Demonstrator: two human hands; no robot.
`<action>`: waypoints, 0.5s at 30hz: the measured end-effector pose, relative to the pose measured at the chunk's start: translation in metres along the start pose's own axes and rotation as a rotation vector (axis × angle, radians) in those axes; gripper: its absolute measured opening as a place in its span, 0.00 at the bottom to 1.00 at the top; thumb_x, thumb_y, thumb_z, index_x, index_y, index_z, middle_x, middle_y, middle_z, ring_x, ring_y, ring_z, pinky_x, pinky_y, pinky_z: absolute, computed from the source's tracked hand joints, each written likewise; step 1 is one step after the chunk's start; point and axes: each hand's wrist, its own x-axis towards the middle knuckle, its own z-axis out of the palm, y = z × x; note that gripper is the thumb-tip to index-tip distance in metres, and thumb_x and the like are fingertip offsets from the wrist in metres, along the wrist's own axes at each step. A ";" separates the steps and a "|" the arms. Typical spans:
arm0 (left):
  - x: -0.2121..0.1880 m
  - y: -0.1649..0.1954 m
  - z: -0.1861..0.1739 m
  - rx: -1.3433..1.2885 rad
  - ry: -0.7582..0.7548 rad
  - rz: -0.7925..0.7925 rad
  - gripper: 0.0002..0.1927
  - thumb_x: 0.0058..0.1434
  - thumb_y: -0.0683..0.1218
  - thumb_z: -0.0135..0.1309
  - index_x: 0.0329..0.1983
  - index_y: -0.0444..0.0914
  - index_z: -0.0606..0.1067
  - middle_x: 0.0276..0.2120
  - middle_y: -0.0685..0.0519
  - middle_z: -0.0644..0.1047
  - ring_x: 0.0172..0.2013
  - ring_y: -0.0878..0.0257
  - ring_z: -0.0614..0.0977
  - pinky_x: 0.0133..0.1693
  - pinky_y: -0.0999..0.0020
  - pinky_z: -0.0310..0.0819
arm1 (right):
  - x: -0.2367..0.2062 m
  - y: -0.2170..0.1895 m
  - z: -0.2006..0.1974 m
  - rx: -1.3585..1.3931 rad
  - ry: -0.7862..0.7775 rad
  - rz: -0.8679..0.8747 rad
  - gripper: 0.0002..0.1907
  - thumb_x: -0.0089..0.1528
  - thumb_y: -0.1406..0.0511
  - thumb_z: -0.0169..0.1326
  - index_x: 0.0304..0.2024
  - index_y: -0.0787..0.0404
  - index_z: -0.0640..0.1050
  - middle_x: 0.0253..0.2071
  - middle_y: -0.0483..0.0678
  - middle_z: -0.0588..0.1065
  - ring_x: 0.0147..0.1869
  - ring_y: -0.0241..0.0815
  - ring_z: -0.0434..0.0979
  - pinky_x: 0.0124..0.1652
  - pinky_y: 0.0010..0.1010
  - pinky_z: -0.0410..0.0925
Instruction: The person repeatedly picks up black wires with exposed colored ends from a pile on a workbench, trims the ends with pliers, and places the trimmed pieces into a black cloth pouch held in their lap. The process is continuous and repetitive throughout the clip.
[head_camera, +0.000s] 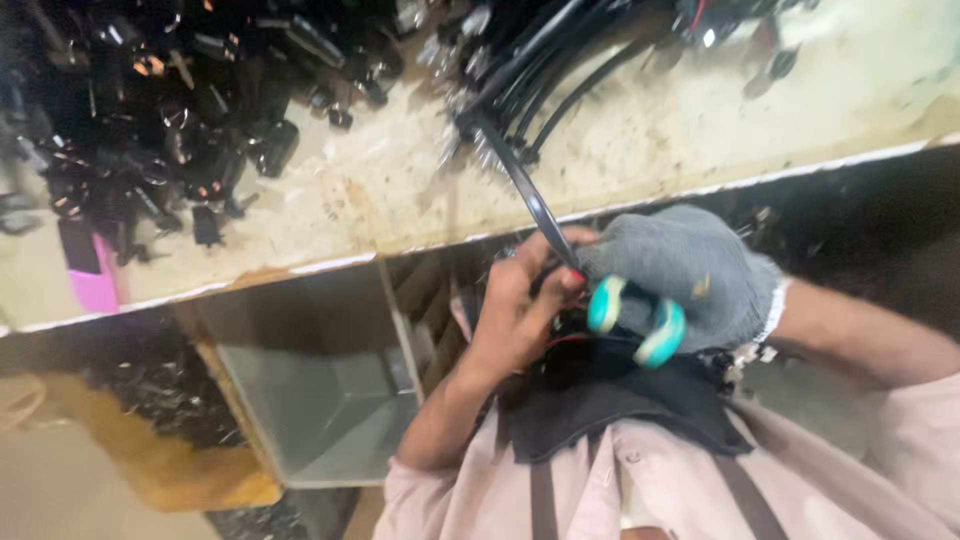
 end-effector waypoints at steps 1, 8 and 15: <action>0.000 0.000 0.003 0.162 0.059 0.108 0.13 0.73 0.45 0.53 0.56 0.33 0.74 0.40 0.51 0.80 0.40 0.64 0.82 0.46 0.71 0.78 | 0.001 -0.001 0.002 0.000 0.068 0.112 0.15 0.54 0.60 0.63 0.43 0.59 0.82 0.33 0.49 0.78 0.34 0.49 0.79 0.33 0.37 0.70; -0.008 -0.004 0.002 0.140 0.023 0.240 0.13 0.74 0.42 0.55 0.58 0.33 0.74 0.44 0.47 0.81 0.41 0.59 0.85 0.48 0.71 0.79 | -0.028 -0.019 0.031 0.707 0.687 0.359 0.10 0.62 0.61 0.55 0.42 0.58 0.79 0.33 0.48 0.75 0.32 0.43 0.74 0.31 0.33 0.68; -0.013 -0.010 0.011 -0.008 -0.046 0.224 0.24 0.74 0.48 0.58 0.68 0.35 0.68 0.43 0.52 0.81 0.40 0.66 0.82 0.47 0.76 0.76 | -0.018 -0.003 0.035 0.929 0.625 0.329 0.09 0.64 0.63 0.54 0.44 0.60 0.77 0.31 0.48 0.74 0.30 0.43 0.71 0.30 0.32 0.65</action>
